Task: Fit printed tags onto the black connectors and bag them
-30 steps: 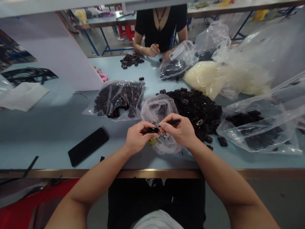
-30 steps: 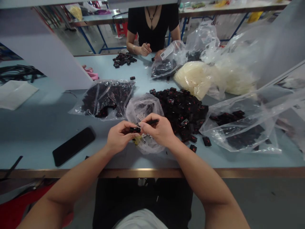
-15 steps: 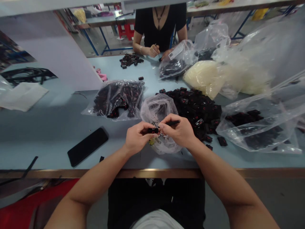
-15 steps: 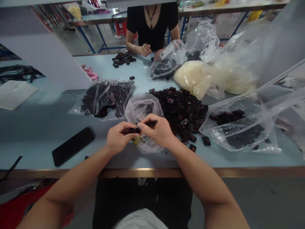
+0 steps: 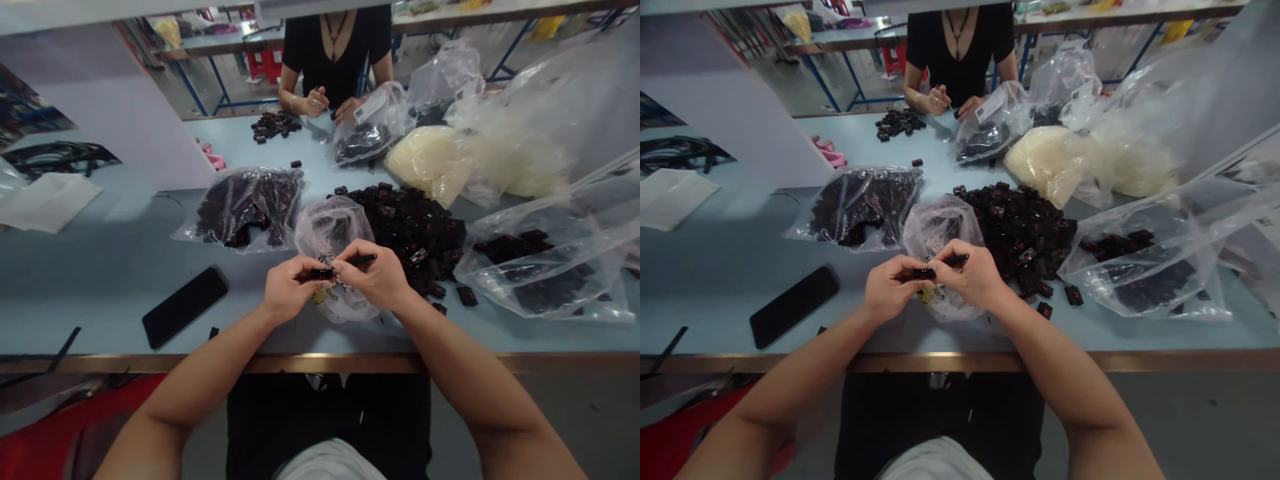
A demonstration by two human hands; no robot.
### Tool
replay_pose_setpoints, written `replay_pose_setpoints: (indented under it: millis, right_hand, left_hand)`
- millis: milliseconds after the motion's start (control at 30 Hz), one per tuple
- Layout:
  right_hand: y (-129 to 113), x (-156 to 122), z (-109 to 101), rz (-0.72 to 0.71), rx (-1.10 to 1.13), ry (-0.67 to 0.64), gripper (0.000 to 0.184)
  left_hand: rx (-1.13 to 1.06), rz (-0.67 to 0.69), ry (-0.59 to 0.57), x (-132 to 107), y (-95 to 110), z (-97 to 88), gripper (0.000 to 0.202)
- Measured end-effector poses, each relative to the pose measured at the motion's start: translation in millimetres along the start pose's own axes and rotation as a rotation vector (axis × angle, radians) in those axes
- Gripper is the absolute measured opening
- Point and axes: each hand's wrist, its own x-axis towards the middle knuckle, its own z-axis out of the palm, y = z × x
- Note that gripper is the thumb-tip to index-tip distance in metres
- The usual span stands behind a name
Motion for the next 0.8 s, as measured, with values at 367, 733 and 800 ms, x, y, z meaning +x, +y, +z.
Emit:
replay_pose_setpoints:
  millis: [367,733,800]
  right_hand:
    - [1,1,1,-0.032,-0.033,-0.011,0.013]
    - [11,4,-9,-0.214,0.022,0.026,0.022]
    - [16,6,-8,-0.300,-0.134,-0.053,0.020]
  left_hand:
    - [0.110,0.053,0.010,1,0,-1.8,0.021]
    - [-0.172,0.018,-0.011,3,-5,-0.5,0.041]
    - [-0.139,0.034,0.006,4,-6,-1.2,0.045]
